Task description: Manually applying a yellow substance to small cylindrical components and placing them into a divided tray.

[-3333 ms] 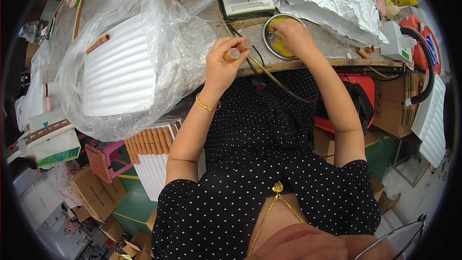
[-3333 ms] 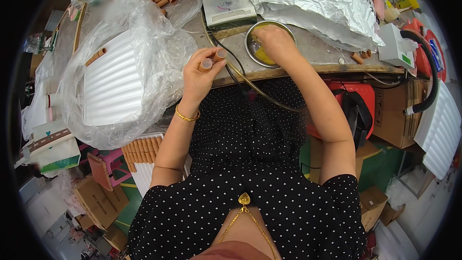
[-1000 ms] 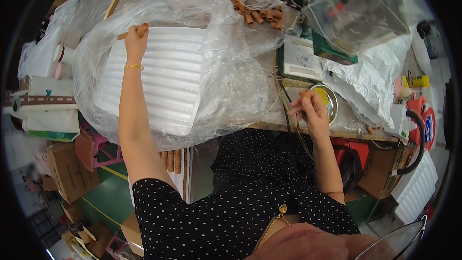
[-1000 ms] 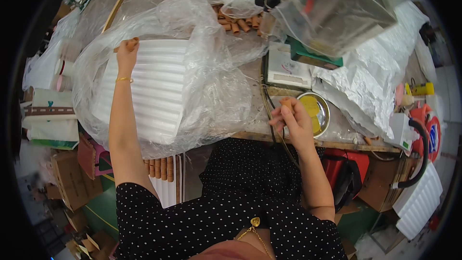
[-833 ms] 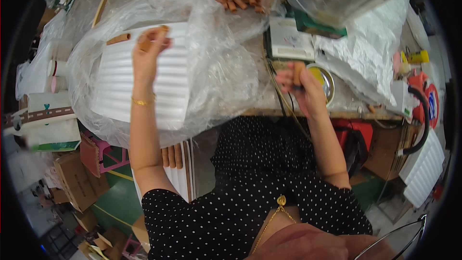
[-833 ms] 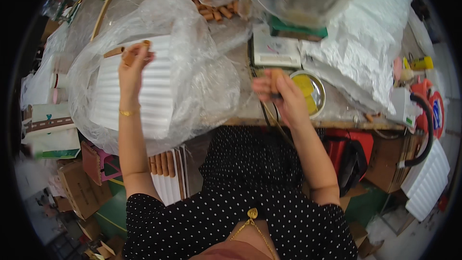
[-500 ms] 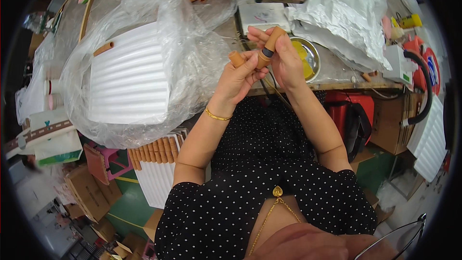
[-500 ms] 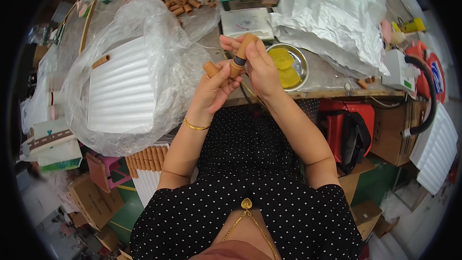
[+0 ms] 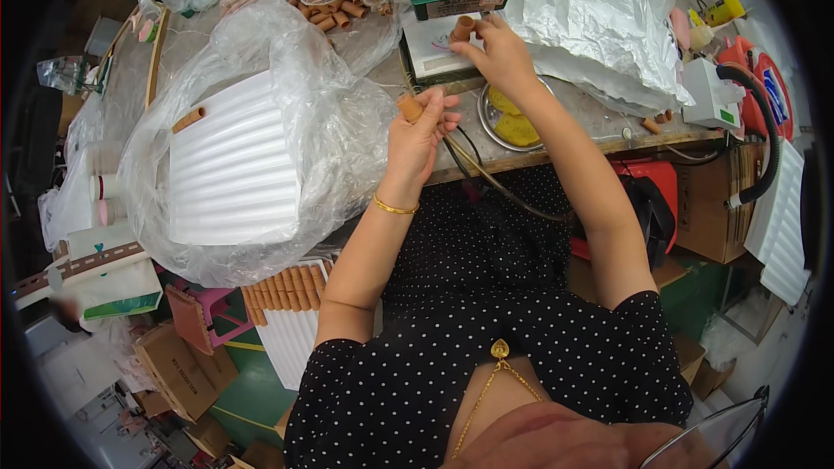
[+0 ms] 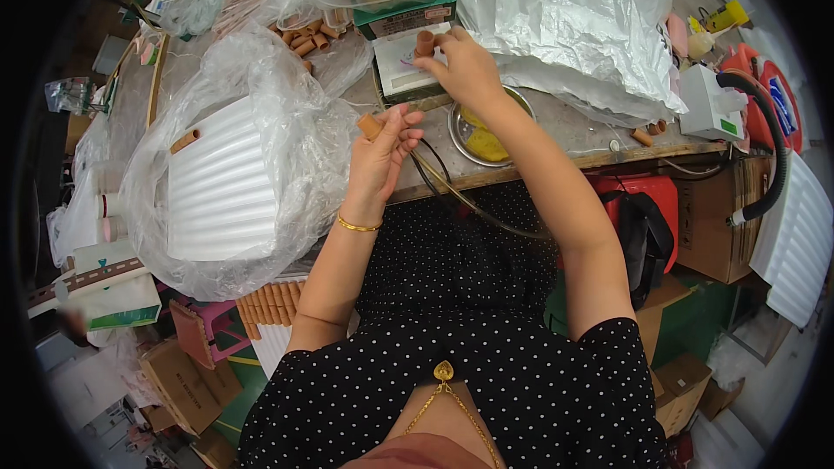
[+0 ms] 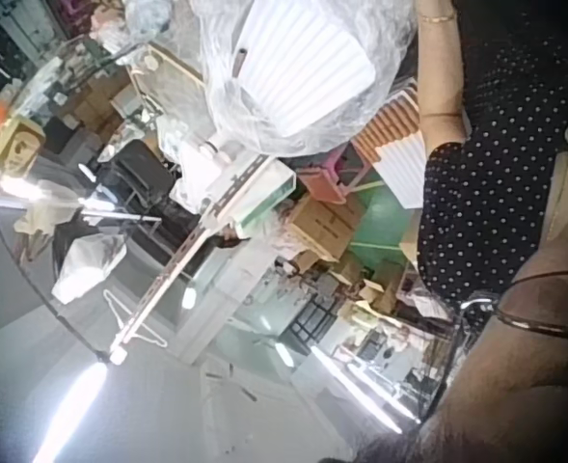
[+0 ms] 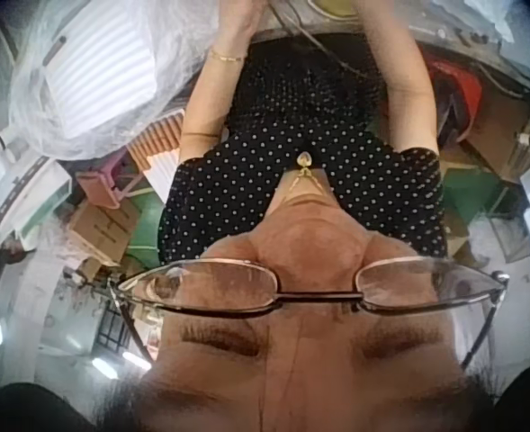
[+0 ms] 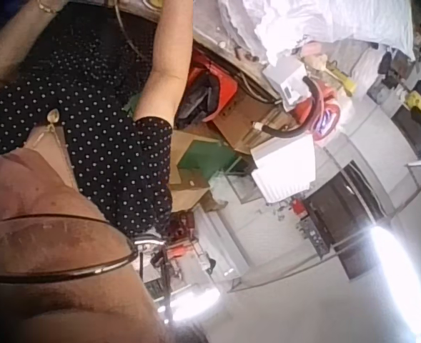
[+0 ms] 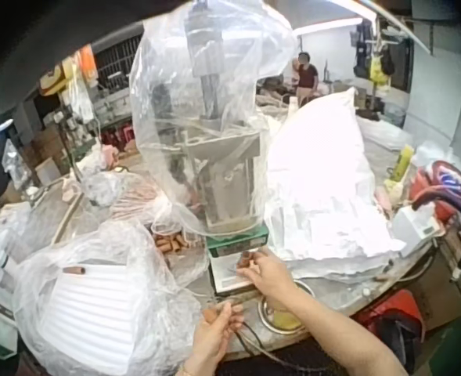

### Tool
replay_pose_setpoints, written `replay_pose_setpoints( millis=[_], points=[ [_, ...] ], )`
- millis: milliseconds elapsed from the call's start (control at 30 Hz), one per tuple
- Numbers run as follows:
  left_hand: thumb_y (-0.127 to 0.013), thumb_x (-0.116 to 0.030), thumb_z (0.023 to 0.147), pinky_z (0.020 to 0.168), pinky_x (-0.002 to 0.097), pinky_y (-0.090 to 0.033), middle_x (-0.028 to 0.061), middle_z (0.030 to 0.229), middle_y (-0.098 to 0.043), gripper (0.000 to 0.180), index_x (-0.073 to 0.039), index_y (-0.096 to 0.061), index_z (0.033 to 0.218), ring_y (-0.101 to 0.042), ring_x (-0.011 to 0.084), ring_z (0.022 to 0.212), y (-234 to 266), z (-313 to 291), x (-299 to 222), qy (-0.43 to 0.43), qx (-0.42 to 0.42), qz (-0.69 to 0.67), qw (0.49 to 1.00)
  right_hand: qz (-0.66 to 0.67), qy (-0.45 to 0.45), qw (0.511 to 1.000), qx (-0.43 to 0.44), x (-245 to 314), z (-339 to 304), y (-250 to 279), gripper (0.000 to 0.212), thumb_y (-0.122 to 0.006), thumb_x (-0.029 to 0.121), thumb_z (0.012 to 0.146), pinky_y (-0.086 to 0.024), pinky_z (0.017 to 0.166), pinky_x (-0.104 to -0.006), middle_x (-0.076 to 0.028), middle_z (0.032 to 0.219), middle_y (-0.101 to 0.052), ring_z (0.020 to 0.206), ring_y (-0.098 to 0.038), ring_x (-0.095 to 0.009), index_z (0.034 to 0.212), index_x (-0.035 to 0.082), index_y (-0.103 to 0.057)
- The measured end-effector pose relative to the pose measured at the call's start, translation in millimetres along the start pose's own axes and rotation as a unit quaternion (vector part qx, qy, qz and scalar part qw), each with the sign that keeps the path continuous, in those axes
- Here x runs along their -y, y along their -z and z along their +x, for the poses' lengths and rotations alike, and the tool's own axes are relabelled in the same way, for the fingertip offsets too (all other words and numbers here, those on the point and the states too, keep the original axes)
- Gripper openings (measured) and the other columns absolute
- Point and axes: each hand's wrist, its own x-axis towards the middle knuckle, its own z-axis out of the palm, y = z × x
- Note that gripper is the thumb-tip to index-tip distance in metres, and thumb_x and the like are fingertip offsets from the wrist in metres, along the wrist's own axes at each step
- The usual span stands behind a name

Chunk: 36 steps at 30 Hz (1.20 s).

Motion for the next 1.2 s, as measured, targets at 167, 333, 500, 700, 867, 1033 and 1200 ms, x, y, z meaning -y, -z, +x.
replay_pose_setpoints(
  millis=[167,333,500,700,867,1033,1200],
  points=[
    [-0.055,-0.02,0.089,0.069,0.0239,-0.049,0.0125,0.096,-0.061,0.031,0.003,-0.051,0.108,-0.06,0.0147,0.077,1,-7,-3,-0.02,-0.018,0.017,0.999,-0.01,-0.009,0.999,-0.034,-24,15,-23,0.027,-0.067,0.031,0.073,-0.047,0.066,-0.0384,-0.008,0.089,-0.058,0.077,-0.059,-0.028,0.091,0.011,-0.064],
    [-0.057,-0.017,0.088,0.07,0.0248,-0.05,0.0129,0.097,-0.06,0.031,0.004,-0.05,0.11,-0.06,0.0153,0.079,5,-7,-3,-0.019,-0.019,0.027,0.999,-0.039,-0.015,0.999,-0.023,-14,15,-19,0.026,-0.067,0.032,0.073,-0.047,0.067,-0.0377,-0.007,0.089,-0.059,0.077,-0.059,-0.028,0.092,0.014,-0.065],
    [-0.058,-0.013,0.087,0.075,0.0274,-0.05,0.0134,0.099,-0.06,0.033,0.004,-0.048,0.114,-0.06,0.0181,0.084,0,8,-4,-0.044,-0.013,0.073,0.996,0.013,-0.018,1.0,-0.001,-9,14,-9,0.029,-0.067,0.033,0.074,-0.047,0.068,-0.0348,-0.008,0.088,-0.058,0.077,-0.059,-0.027,0.094,0.012,-0.065],
    [-0.064,-0.008,0.081,0.076,0.0258,-0.05,0.0113,0.099,-0.06,0.037,0.008,-0.051,0.112,-0.06,0.0168,0.085,11,3,-43,0.049,0.175,0.094,0.979,0.281,-0.006,0.918,0.279,39,-27,30,0.036,-0.069,0.02,0.075,-0.043,0.064,-0.0258,-0.002,0.086,-0.057,0.071,-0.051,-0.011,0.106,0.005,-0.058],
    [-0.07,-0.008,0.077,0.07,0.0234,-0.05,0.0075,0.089,-0.062,0.032,0.004,-0.058,0.104,-0.06,0.0133,0.077,14,-5,-40,0.088,0.205,0.156,0.962,0.364,0.014,0.886,0.285,37,-41,38,0.03,-0.06,0.013,0.083,-0.042,0.06,-0.0211,0.0,0.085,-0.058,0.065,-0.048,-0.005,0.111,0.004,-0.056],
    [-0.07,-0.008,0.075,0.067,0.0262,-0.049,0.0059,0.086,-0.062,0.031,0.001,-0.059,0.102,-0.059,0.0153,0.073,0,-8,-20,-0.138,0.133,0.333,0.923,0.216,-0.038,0.955,0.198,39,-50,41,0.028,-0.064,0.028,0.08,-0.045,0.059,-0.0244,-0.007,0.072,-0.062,0.065,-0.056,-0.01,0.087,0.001,-0.062],
    [-0.068,-0.004,0.068,0.066,0.0332,-0.045,0.0106,0.079,-0.057,0.039,-0.003,-0.059,0.106,-0.055,0.0262,0.071,-25,-8,-10,-0.427,0.025,0.593,0.682,0.287,-0.161,0.943,0.043,34,-61,22,0.03,-0.067,0.028,0.078,-0.045,0.055,-0.0229,-0.005,0.066,-0.062,0.059,-0.056,-0.009,0.079,-0.001,-0.061]
  ],
)
